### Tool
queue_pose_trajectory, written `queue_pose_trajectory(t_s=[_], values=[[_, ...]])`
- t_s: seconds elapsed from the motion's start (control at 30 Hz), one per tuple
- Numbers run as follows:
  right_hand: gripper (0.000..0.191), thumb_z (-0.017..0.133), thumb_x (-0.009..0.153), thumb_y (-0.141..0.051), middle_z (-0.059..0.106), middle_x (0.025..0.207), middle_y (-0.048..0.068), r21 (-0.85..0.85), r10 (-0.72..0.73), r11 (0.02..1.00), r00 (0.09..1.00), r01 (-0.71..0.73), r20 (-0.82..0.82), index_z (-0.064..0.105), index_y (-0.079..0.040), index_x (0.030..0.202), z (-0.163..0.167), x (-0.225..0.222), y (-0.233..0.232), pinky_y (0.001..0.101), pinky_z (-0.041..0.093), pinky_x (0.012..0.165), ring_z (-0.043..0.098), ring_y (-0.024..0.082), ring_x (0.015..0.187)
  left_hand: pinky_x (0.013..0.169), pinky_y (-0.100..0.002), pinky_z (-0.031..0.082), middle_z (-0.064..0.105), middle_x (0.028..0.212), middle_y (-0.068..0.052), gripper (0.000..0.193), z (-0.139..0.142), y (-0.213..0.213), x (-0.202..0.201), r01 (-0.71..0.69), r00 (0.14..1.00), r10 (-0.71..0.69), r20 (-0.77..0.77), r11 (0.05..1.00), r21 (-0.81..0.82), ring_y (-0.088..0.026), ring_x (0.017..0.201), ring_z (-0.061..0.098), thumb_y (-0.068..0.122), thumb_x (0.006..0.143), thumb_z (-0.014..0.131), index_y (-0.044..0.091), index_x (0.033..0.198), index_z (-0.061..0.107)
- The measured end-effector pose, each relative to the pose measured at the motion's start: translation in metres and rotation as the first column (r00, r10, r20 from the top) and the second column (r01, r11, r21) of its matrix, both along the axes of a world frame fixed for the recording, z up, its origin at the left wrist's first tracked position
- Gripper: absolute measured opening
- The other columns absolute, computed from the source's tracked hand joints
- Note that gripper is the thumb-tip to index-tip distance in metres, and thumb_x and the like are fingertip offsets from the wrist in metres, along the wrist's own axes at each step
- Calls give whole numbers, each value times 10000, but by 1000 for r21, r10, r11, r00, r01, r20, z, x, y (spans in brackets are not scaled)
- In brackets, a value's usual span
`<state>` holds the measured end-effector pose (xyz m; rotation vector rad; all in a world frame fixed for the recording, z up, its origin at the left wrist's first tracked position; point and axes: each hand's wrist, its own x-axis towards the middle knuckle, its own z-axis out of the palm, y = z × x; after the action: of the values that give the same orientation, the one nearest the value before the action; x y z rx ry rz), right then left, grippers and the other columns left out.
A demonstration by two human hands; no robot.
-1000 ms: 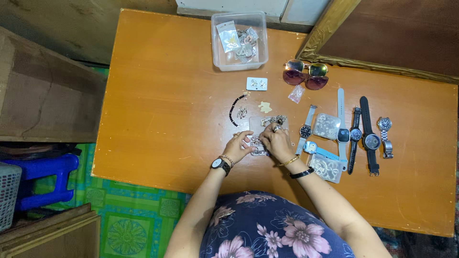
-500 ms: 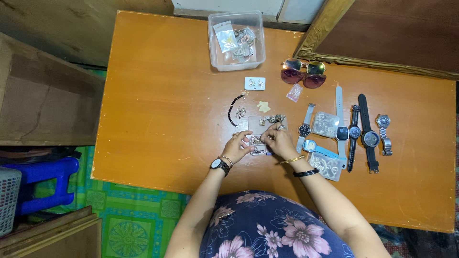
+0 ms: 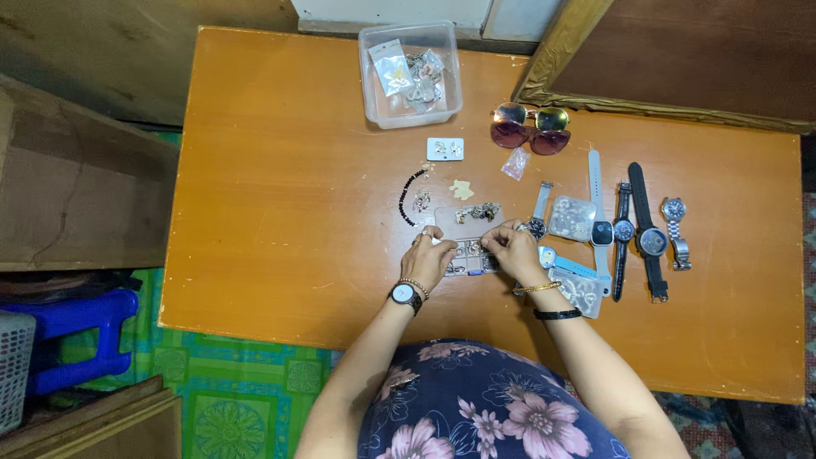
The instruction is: The person sits at a table and sorts small jewelry items including earrings, bracelets and charms, placing them one at a time into the compartments of a clear plastic organizer case. Watches, sunglasses and other accessories remain laid out on the table around the case.
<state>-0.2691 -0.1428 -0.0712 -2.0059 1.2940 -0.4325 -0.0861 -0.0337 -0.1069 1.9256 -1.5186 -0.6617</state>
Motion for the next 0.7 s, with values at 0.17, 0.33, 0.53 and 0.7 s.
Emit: queue_pose_trajectory(t_s=[0.17, 0.33, 0.53, 0.7], values=[[147, 845, 786, -231, 638, 829, 74, -2, 6, 1000, 1000, -6, -11, 813, -117, 872, 3, 2, 6, 377, 506, 693, 616, 240, 774, 896, -433, 514, 594, 1128, -58, 78, -2, -11, -2, 37, 997, -40, 58, 997, 62, -272, 1058, 613, 210, 814, 773, 160, 874, 773], [154, 857, 758, -240, 659, 848, 79, -105, 39, 994, 999, -36, 20, 819, -126, 855, 2, 17, 11, 402, 512, 755, 639, 264, 857, 898, -443, 494, 613, 1102, -54, 68, -2, -13, -2, 89, 989, -95, 115, 995, 53, -275, 1059, 610, 182, 858, 741, 115, 867, 745], [133, 837, 777, -246, 673, 928, 78, -102, 37, 994, 998, -41, -46, 820, -146, 863, 3, 33, 16, 424, 512, 782, 652, 276, 916, 905, -434, 497, 631, 1090, -59, 79, -2, -11, -2, 50, 996, -53, 70, 998, 47, -280, 1047, 610, 188, 853, 747, 109, 857, 748], [90, 828, 738, -190, 700, 916, 77, -199, 68, 976, 989, -93, -130, 841, -135, 808, 1, 35, 18, 471, 486, 727, 652, 305, 904, 896, -433, 503, 636, 1095, -64, 83, -3, -9, -1, 29, 1000, -29, 12, 1000, 10, -288, 1022, 626, 190, 851, 754, 118, 892, 763]])
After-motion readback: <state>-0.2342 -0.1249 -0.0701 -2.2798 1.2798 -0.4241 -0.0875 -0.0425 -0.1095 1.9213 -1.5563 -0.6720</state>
